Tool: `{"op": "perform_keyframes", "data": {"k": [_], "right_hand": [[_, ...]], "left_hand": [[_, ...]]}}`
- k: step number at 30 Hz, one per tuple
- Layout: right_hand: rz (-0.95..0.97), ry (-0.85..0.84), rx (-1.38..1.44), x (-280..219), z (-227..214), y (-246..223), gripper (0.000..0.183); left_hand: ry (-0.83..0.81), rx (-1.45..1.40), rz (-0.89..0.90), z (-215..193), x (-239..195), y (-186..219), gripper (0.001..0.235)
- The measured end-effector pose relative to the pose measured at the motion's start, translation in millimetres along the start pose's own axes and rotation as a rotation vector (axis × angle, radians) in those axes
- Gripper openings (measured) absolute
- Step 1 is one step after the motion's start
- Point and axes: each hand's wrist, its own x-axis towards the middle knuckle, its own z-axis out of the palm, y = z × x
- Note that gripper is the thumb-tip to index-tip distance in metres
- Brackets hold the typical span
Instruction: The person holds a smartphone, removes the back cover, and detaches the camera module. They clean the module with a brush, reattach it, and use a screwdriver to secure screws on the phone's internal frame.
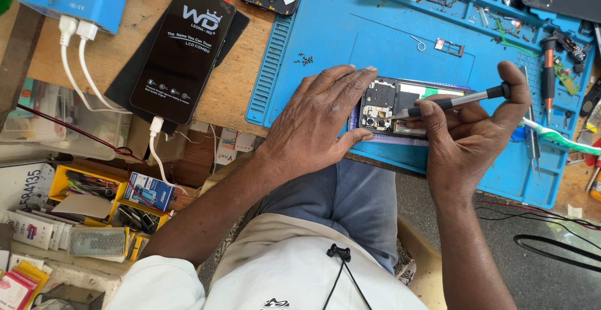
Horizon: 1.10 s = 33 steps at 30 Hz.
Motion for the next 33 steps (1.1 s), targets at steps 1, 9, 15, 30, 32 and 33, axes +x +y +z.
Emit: {"op": "perform_keyframes", "data": {"k": [1,9,15,30,32,33], "right_hand": [[-0.011,-0.004,-0.006,-0.2,-0.2,0.3,0.079],[-0.424,-0.173,-0.391,5.8,8.6,-33.8,0.073],[-0.434,-0.369,-0.549,20.8,7.1,-76.6,0.053],[-0.463,-0.275,-0.462,30.3,7.7,-73.8,0.055],[-0.305,-0.357,-0.352,34.2,8.1,-73.8,0.048],[-0.214,-0.402,-0.292,31.6,7.9,-74.5,0.045]], "left_hand": [[0.0,0.002,-0.001,0.3,0.2,0.1,0.091],[-0.005,-0.016,-0.009,-2.3,0.2,1.2,0.091],[-0.003,-0.021,-0.001,-6.8,-0.2,3.1,0.089],[-0.012,-0.033,0.013,-10.3,3.5,2.9,0.093],[-0.016,-0.042,0.008,-10.3,3.9,1.8,0.094],[-0.008,-0.05,0.011,-9.3,0.8,2.7,0.094]]}}
